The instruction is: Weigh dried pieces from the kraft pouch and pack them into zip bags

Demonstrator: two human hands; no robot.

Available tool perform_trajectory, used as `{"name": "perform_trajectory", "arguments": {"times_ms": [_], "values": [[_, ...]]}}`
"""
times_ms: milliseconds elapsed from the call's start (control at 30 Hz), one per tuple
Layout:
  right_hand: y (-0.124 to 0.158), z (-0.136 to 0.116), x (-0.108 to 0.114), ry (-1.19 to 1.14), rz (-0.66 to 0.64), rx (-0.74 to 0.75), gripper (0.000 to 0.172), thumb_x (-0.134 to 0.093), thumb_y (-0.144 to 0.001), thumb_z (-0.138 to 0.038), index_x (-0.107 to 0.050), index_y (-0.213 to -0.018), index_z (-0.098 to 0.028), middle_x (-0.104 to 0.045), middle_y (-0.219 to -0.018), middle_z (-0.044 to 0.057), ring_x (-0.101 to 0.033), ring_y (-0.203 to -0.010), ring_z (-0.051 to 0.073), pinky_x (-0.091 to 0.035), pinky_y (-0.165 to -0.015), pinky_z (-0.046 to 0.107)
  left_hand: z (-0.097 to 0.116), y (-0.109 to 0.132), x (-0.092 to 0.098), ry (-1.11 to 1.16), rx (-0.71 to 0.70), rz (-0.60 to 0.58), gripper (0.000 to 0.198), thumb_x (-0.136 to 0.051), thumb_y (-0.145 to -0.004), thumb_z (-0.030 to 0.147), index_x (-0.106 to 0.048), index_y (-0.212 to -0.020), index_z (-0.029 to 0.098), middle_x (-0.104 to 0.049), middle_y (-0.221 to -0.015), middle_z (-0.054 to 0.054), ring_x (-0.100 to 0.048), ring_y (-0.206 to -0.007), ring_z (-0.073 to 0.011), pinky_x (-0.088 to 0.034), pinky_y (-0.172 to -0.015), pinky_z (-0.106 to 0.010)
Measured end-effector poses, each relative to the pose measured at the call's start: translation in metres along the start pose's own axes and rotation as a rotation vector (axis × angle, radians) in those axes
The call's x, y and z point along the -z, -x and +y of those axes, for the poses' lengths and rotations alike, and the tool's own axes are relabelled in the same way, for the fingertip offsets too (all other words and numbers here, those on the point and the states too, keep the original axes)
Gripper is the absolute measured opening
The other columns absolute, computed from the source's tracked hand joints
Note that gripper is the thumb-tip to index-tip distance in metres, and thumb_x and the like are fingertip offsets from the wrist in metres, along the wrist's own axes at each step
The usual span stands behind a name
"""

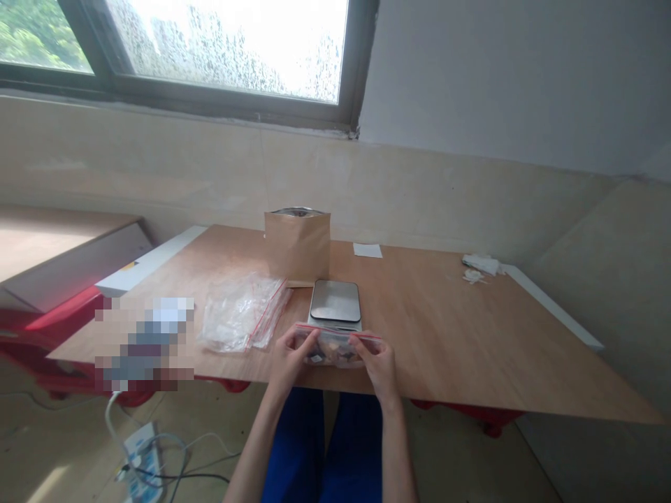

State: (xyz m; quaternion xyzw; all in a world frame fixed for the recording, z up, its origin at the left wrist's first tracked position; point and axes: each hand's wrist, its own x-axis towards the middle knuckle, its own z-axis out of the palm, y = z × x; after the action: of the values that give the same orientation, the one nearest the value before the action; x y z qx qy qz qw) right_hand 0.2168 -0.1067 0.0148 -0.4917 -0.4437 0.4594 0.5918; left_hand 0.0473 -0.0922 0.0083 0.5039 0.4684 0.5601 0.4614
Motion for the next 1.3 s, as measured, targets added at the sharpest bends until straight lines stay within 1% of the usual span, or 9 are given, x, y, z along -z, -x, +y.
{"name": "perform_trajectory", "arguments": {"times_ms": [133, 267, 367, 467, 633, 733, 967, 1133, 1300], "values": [[-0.001, 0.006, 0.002, -0.028, -0.031, -0.033, 0.026, -0.072, -0.066, -0.037, -0.07, -0.081, -0.016, -0.072, -0.077, 0.005, -0.067, -0.071, 0.019, -0.055, -0.065, 0.03, -0.002, 0.0, 0.0, 0.036, 0.064, -0.057, 0.028, -0.066, -0.07, 0.041, -0.069, -0.079, 0.015, -0.07, -0.077, -0.005, -0.064, -0.073, -0.0175, -0.051, -0.065, -0.026], [-0.001, 0.005, -0.001, 0.014, -0.084, -0.01, 0.025, -0.072, -0.066, -0.037, -0.07, -0.079, -0.016, -0.072, -0.078, 0.006, -0.067, -0.072, 0.02, -0.055, -0.066, 0.03, 0.0, 0.001, -0.002, 0.026, 0.09, -0.061, 0.03, -0.068, -0.067, 0.041, -0.07, -0.081, 0.014, -0.072, -0.079, -0.006, -0.066, -0.074, -0.019, -0.053, -0.067, -0.027], [0.0, 0.002, -0.004, 0.043, -0.114, 0.009, 0.022, -0.071, -0.067, -0.037, -0.07, -0.075, -0.016, -0.071, -0.074, 0.005, -0.067, -0.07, 0.02, -0.055, -0.065, 0.03, 0.004, 0.002, -0.004, 0.025, 0.079, -0.057, 0.028, -0.068, -0.067, 0.041, -0.07, -0.078, 0.015, -0.072, -0.077, -0.006, -0.066, -0.073, -0.0191, -0.053, -0.068, -0.028], [0.001, 0.0, -0.005, 0.038, -0.104, 0.036, 0.019, -0.07, -0.069, -0.035, -0.069, -0.072, -0.017, -0.07, -0.07, 0.003, -0.066, -0.068, 0.019, -0.054, -0.064, 0.028, 0.006, 0.003, -0.006, 0.003, 0.067, -0.03, 0.026, -0.068, -0.068, 0.04, -0.07, -0.075, 0.015, -0.072, -0.075, -0.005, -0.067, -0.073, -0.0188, -0.053, -0.068, -0.027], [0.003, 0.0, -0.007, 0.029, -0.08, 0.046, 0.015, -0.069, -0.07, -0.032, -0.066, -0.07, -0.018, -0.067, -0.064, 0.0, -0.063, -0.061, 0.015, -0.051, -0.059, 0.024, 0.001, 0.004, -0.009, -0.018, 0.042, 0.029, 0.026, -0.067, -0.068, 0.04, -0.069, -0.077, 0.015, -0.072, -0.075, -0.004, -0.067, -0.073, -0.0187, -0.053, -0.068, -0.027], [0.004, 0.0, -0.008, 0.038, -0.065, 0.07, 0.013, -0.068, -0.072, -0.03, -0.066, -0.07, -0.017, -0.066, -0.065, -0.001, -0.063, -0.062, 0.014, -0.05, -0.06, 0.023, 0.0, 0.003, -0.01, -0.019, 0.039, 0.042, 0.027, -0.067, -0.068, 0.041, -0.069, -0.078, 0.015, -0.072, -0.076, -0.005, -0.067, -0.073, -0.0191, -0.053, -0.068, -0.028], [0.003, -0.003, -0.01, 0.056, -0.09, 0.089, 0.015, -0.067, -0.072, -0.032, -0.066, -0.074, -0.017, -0.068, -0.069, 0.002, -0.064, -0.064, 0.016, -0.051, -0.06, 0.025, 0.005, 0.004, -0.009, -0.014, 0.048, -0.031, 0.026, -0.067, -0.068, 0.04, -0.071, -0.075, 0.015, -0.072, -0.075, -0.006, -0.067, -0.072, -0.0195, -0.053, -0.067, -0.027], [0.002, -0.005, -0.015, 0.086, -0.111, 0.108, 0.015, -0.068, -0.071, -0.032, -0.068, -0.076, -0.017, -0.069, -0.073, 0.003, -0.065, -0.071, 0.018, -0.052, -0.067, 0.028, 0.009, 0.004, -0.009, -0.003, 0.02, -0.058, 0.022, -0.067, -0.069, 0.037, -0.071, -0.074, 0.016, -0.072, -0.076, -0.006, -0.067, -0.072, -0.0186, -0.053, -0.066, -0.026], [0.002, -0.003, -0.019, 0.1, -0.086, 0.163, 0.013, -0.067, -0.071, -0.03, -0.067, -0.071, -0.017, -0.067, -0.07, 0.003, -0.063, -0.069, 0.017, -0.051, -0.067, 0.027, 0.013, 0.004, -0.013, -0.004, -0.022, -0.07, 0.021, -0.066, -0.07, 0.035, -0.07, -0.072, 0.015, -0.071, -0.075, -0.005, -0.066, -0.072, -0.0185, -0.053, -0.067, -0.026]]}}
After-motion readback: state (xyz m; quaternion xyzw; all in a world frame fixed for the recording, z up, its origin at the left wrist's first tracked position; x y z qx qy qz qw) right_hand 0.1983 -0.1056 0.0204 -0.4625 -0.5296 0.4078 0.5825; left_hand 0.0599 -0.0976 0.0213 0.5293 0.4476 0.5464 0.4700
